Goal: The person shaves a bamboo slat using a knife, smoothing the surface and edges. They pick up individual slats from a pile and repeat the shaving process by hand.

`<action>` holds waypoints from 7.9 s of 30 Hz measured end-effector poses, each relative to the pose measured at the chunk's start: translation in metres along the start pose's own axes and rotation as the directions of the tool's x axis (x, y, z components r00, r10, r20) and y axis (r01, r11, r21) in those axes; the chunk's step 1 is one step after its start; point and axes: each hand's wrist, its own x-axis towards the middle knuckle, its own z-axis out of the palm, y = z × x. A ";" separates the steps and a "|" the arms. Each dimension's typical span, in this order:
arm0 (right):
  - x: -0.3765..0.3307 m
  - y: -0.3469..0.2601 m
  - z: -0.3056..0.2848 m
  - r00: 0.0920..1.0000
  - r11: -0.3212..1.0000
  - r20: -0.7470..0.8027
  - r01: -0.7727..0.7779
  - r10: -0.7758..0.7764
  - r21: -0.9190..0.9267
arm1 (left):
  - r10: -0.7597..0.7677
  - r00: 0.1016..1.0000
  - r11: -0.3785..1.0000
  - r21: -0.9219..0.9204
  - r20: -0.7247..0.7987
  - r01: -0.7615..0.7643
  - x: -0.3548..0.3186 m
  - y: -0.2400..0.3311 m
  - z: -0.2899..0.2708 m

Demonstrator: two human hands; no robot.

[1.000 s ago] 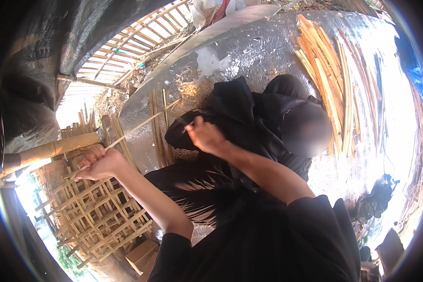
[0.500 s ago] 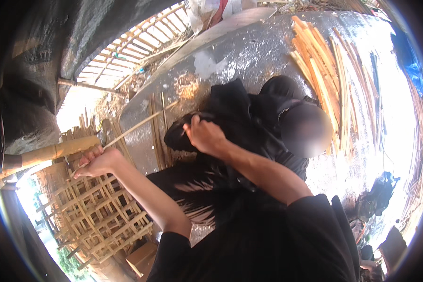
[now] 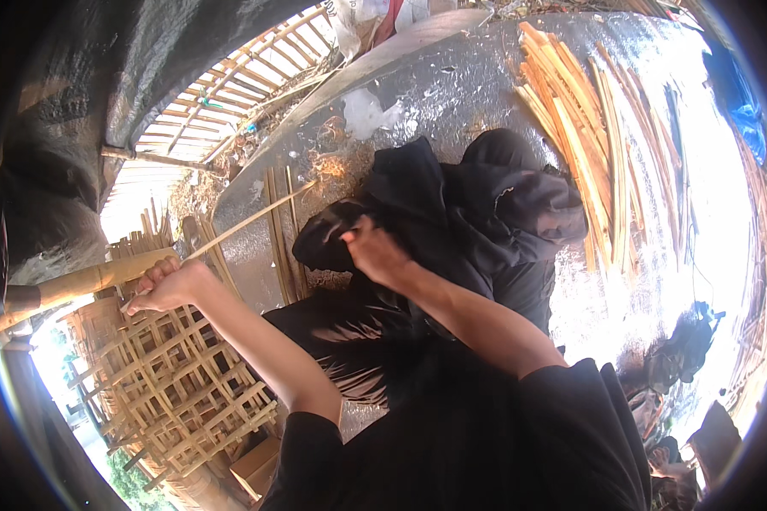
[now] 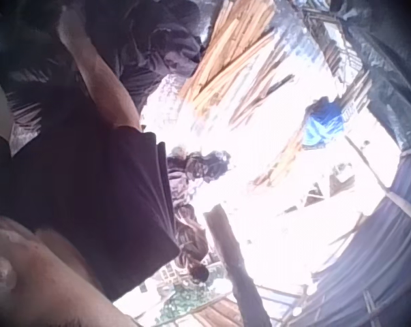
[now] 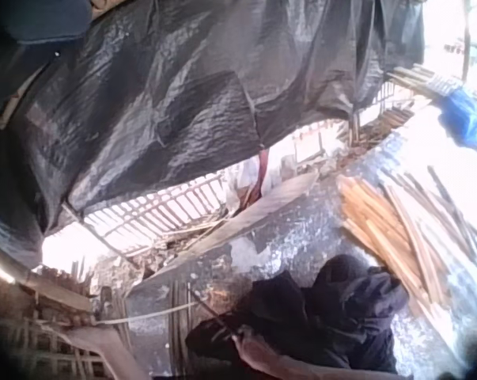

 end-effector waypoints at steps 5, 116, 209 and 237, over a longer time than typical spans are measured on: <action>0.012 0.021 0.002 1.000 0.991 0.014 -0.010 0.012 -0.133 | -0.020 0.999 0.999 0.037 -0.031 0.021 -0.009 -0.002 0.007; 0.021 0.024 0.020 0.929 0.969 0.277 -0.245 0.246 -0.040 | 0.003 0.966 0.992 -0.122 0.257 0.029 -0.016 0.004 -0.048; -0.056 0.306 -0.314 0.602 0.511 -0.546 -0.794 0.582 -0.330 | -0.738 0.575 0.106 0.780 -0.354 0.617 0.072 -0.002 -0.372; 0.110 0.284 -0.402 0.853 0.750 -0.458 -0.470 0.249 -0.466 | -0.202 0.979 0.475 0.878 0.038 0.064 0.065 0.033 -0.294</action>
